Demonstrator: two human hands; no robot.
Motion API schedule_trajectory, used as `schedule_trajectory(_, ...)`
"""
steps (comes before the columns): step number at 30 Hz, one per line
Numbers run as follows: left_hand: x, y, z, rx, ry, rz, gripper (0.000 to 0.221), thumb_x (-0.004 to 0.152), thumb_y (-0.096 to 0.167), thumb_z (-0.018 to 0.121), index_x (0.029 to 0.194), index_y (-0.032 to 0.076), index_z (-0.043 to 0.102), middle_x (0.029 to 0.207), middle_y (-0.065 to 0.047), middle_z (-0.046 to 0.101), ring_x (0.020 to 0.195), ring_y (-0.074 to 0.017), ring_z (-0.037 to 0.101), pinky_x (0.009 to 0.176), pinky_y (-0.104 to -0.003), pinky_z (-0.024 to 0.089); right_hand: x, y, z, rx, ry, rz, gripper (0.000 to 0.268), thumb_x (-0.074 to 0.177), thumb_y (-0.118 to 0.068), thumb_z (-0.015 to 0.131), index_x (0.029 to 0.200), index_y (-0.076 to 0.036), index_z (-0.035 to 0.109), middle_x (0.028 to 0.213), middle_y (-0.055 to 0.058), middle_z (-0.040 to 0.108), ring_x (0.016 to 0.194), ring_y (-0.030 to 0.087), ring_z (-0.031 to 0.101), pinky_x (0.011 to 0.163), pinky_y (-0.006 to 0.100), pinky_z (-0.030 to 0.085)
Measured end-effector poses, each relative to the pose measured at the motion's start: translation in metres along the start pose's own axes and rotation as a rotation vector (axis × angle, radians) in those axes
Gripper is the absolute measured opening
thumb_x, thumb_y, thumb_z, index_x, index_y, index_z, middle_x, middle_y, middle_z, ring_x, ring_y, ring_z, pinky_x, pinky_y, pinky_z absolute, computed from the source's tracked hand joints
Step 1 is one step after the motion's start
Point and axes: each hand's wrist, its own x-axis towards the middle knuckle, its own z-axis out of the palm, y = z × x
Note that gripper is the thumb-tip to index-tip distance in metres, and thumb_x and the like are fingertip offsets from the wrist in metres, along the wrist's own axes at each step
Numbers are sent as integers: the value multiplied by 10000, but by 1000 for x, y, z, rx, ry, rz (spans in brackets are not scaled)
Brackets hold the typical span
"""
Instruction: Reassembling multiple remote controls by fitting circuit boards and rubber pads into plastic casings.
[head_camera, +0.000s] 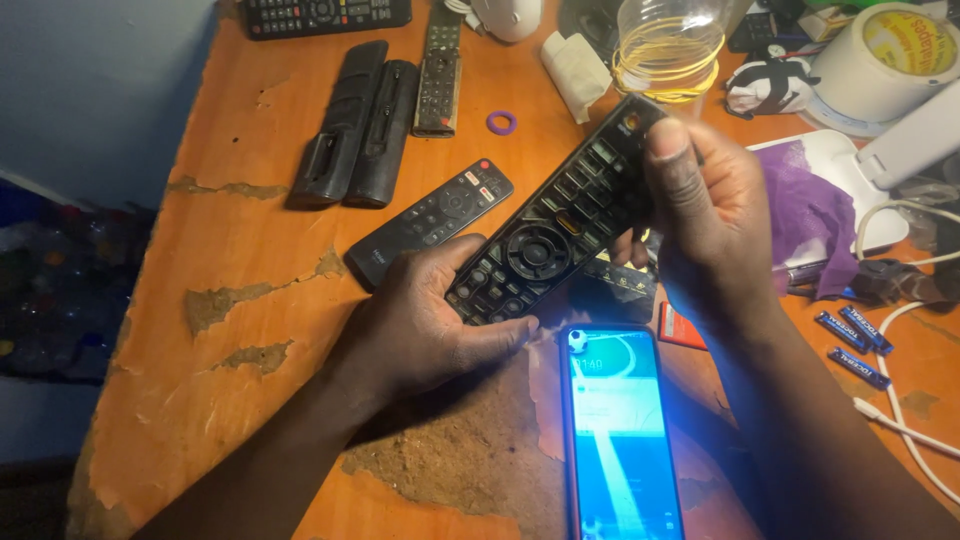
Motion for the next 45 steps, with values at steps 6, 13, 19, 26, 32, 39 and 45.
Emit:
schedule_trajectory(6, 2, -2, -3, -178, -40, -57, 504, 727, 199, 837, 1213, 95, 754, 1112, -24, 841, 989, -104, 784, 901, -254, 676, -4, -3, 2, -131, -26, 56, 535, 1084, -458, 439, 746, -59, 551, 519, 38, 532, 416, 70, 512, 388, 172, 360)
schedule_trajectory(13, 3, -13, 5, -276, -51, -16, 451, 768, 126, 821, 1199, 61, 708, 1104, -71, 803, 1015, -169, 791, 945, -301, 682, -7, -1, 3, -132, -35, -39, 442, 1079, -414, 489, 792, -81, 540, 551, 15, 540, 438, 54, 518, 403, 157, 351)
schedule_trajectory(19, 1, -10, 1, -185, -31, 14, 471, 726, 144, 845, 1180, 98, 728, 1052, -29, 817, 948, -125, 779, 866, -268, 649, -8, 7, 3, -91, -143, 8, 344, 1012, -263, 646, 728, -75, 594, 573, 24, 602, 471, 94, 586, 455, 203, 447)
schedule_trajectory(26, 0, -8, -1, -166, -29, -47, 590, 696, 251, 855, 1265, 170, 723, 1105, -19, 838, 1004, -126, 788, 872, -281, 649, -8, -1, 8, -201, -241, -56, 283, 1026, -322, 620, 813, -137, 596, 682, -55, 585, 661, 72, 591, 638, 224, 490)
schedule_trajectory(32, 4, -21, 1, -103, -48, 49, 554, 700, 282, 862, 1215, 149, 708, 1084, -21, 821, 994, -139, 789, 870, -295, 650, -9, -6, 10, -166, -258, 17, 302, 1007, -319, 623, 798, -101, 617, 609, -12, 587, 515, 80, 574, 458, 210, 431)
schedule_trajectory(39, 0, -14, 3, -311, -74, -25, 578, 653, 268, 862, 1188, 139, 687, 960, -31, 769, 876, -154, 742, 781, -322, 626, -8, 13, 6, -83, -203, 0, 205, 1042, -256, 621, 929, -85, 638, 657, -20, 624, 581, 69, 608, 570, 201, 494)
schedule_trajectory(45, 5, -30, 3, -386, -138, 156, 734, 736, 264, 792, 1388, 67, 519, 1248, -107, 716, 1167, -208, 699, 1031, -361, 576, -3, 14, 3, 208, -192, 68, 436, 1059, -458, 483, 1059, -22, 462, 688, 109, 537, 449, 138, 506, 459, 215, 400)
